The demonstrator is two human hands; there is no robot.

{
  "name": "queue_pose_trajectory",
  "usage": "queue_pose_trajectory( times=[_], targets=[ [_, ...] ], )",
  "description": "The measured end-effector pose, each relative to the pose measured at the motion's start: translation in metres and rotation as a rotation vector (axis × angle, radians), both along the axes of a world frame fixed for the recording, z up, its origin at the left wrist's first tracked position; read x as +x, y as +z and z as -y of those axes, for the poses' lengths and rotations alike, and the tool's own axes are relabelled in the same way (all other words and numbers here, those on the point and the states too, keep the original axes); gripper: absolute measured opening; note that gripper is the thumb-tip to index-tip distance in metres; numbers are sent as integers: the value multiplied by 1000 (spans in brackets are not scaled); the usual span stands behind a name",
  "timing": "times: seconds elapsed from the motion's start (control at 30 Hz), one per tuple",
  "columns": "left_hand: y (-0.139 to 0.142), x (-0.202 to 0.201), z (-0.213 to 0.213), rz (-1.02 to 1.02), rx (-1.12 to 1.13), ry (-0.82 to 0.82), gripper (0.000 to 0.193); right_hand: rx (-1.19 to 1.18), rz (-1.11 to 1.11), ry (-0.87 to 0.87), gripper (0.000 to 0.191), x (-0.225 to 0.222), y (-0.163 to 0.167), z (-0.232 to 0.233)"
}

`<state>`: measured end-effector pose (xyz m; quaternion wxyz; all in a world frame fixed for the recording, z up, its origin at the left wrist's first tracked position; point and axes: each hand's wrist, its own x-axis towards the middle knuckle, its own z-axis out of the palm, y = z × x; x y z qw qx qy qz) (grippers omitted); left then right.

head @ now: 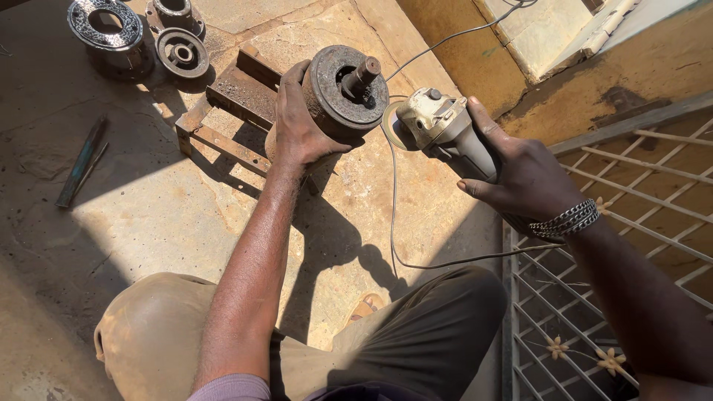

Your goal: The person sits on the ground and uses an angle grinder to grind rust and residue off a rusty cylindrical metal housing mounted on a metal stand. They rotate and reposition the housing to grind different sides, briefly handle a smaller metal part, then resume grinding the housing and its central shaft.

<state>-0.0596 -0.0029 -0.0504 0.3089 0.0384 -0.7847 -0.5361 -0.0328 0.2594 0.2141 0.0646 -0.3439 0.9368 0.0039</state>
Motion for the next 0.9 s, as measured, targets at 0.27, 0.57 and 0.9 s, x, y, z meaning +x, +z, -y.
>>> queue_pose_trajectory(
  times=[0.27, 0.57, 0.9],
  targets=[
    [-13, -7, 3, -103, -46, -35, 152, -7, 134, -112, 119, 21, 4, 8],
    [-12, -7, 3, -89, -45, -7, 155, -56, 162, 26, 119, 25, 0, 16],
    [-4, -3, 6, -7, -29, -37, 146, -185, 272, 194, 115, 21, -2, 41]
  ],
)
